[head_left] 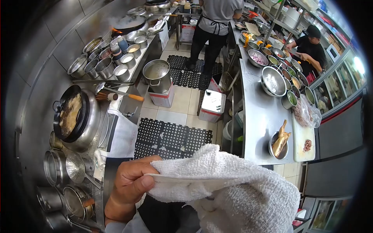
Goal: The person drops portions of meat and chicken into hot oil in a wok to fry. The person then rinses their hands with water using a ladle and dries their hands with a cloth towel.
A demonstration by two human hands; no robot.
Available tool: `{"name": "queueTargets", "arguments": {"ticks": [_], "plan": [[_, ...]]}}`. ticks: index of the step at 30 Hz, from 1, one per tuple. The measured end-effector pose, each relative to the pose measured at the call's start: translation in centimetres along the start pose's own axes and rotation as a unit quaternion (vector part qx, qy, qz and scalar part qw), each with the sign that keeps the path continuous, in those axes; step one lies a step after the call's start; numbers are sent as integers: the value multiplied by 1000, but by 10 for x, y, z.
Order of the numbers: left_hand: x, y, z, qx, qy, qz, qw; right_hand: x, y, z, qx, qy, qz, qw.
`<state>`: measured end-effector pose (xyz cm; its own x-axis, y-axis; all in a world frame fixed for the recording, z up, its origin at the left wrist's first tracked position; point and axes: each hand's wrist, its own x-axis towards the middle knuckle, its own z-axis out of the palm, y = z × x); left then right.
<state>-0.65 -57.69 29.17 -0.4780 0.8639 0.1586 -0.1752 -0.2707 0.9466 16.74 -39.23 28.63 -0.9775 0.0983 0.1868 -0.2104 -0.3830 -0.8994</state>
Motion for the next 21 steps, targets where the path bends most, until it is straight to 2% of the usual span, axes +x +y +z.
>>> {"name": "queueTargets", "arguments": {"ticks": [8,13,21], "plan": [[1,1,0,25,8,-7,1000,8,3,-2,-12,4,-2,1000],[-1,0,1,21,48,30,998,18,5,-6,-21,9,-8,1000],[-3,3,-3,34,66,40,996,33,3,-16,-24,19,-17,999]]}}
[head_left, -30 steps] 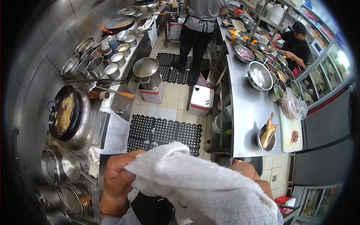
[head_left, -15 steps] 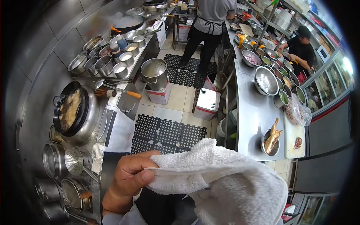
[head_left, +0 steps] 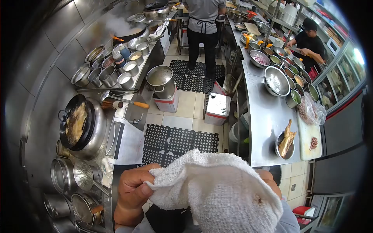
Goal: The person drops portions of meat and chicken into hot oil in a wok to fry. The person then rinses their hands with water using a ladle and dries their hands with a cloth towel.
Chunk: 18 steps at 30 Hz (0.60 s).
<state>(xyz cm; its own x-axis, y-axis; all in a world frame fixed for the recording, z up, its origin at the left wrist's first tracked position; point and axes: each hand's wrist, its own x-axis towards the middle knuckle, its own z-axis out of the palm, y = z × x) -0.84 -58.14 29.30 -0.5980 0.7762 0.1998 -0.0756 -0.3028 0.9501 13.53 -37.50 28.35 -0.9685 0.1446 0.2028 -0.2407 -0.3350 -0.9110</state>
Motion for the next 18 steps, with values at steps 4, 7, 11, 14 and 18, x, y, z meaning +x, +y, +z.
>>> {"name": "queueTargets", "arguments": {"ticks": [4,7,11,14,18], "plan": [[-1,-3,2,-19,16,-6,1000,-8,-1,1,14,-16,6,1000],[3,1,0,-4,-8,8,1000,-17,3,10,28,-31,15,999],[4,2,5,-11,2,3,1000,-23,3,17,41,-38,16,998],[7,2,12,-8,16,7,1000,-25,2,19,44,-42,14,998],[8,-1,22,-26,68,9,997,-29,1,17,43,-44,20,998]]}}
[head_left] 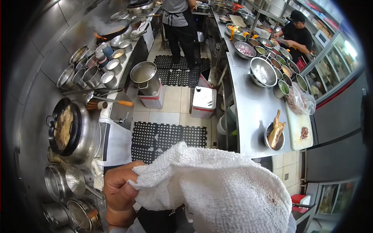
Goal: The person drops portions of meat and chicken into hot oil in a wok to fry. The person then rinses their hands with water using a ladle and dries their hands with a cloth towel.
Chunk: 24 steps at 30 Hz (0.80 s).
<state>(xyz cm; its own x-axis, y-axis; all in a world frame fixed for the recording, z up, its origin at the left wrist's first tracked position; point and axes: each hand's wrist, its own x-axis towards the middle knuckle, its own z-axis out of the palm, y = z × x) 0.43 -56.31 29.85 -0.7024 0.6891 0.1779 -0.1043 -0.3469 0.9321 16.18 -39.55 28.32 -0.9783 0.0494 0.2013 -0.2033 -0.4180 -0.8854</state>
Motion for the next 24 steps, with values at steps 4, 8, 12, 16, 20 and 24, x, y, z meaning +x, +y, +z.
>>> {"name": "queueTargets", "arguments": {"ticks": [4,8,12,16,20,24], "plan": [[2,-1,0,4,-12,-21,1000,-2,0,-2,4,-5,6,1000],[6,3,-9,23,-99,-38,994,2,-1,-3,5,-5,6,1000],[3,3,-3,34,-86,-26,995,3,-2,-3,9,-14,9,1000],[-3,2,-1,25,-58,-13,998,11,0,-4,10,-15,3,1000],[-5,2,2,17,-44,-4,999,13,1,-4,4,-24,4,1000],[-4,4,-3,30,-78,-21,996,12,-9,-1,-4,-22,8,1000]]}}
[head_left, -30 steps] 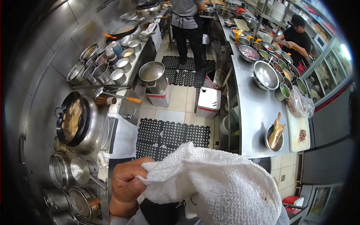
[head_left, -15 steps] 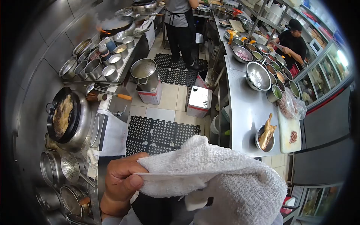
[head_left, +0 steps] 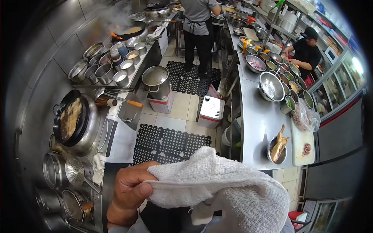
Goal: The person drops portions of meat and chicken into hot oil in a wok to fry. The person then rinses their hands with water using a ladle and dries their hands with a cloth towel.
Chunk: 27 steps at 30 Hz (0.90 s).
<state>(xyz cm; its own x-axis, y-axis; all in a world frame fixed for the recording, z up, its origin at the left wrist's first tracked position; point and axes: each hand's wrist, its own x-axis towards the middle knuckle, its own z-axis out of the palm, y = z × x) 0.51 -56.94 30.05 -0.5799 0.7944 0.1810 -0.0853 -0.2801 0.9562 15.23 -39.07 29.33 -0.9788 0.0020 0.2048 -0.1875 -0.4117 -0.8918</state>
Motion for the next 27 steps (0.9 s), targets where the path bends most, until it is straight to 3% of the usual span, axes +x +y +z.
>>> {"name": "queueTargets", "arguments": {"ticks": [6,11,15,17,18,19,20,21,22,23,25,27], "plan": [[1,-4,2,1,-9,-2,1000,-5,0,-5,-15,17,-2,1000],[5,-5,0,-16,36,10,999,-4,-15,-3,-40,64,-30,997],[25,-5,-13,20,171,1,985,10,-37,-14,-63,157,-47,984],[36,-14,-34,80,160,33,983,9,-27,-37,-69,183,-55,979],[41,-14,-41,143,150,61,976,8,-10,-61,-80,142,-82,983],[47,-10,-42,148,155,64,975,5,-21,-70,-236,53,-52,969],[52,-5,-41,276,123,118,946,14,-26,-83,-325,-118,-47,937],[58,0,-40,398,89,169,897,20,-28,-96,-404,-283,-42,869],[63,5,-40,437,55,150,885,11,-29,-102,-451,-256,75,851],[70,5,-40,439,59,151,884,7,-35,-109,-530,-188,104,820],[84,4,-35,468,-71,204,857,16,-37,-93,-649,-24,2,760],[90,6,-25,462,-116,190,858,45,-34,-72,-589,8,-68,805]]}}
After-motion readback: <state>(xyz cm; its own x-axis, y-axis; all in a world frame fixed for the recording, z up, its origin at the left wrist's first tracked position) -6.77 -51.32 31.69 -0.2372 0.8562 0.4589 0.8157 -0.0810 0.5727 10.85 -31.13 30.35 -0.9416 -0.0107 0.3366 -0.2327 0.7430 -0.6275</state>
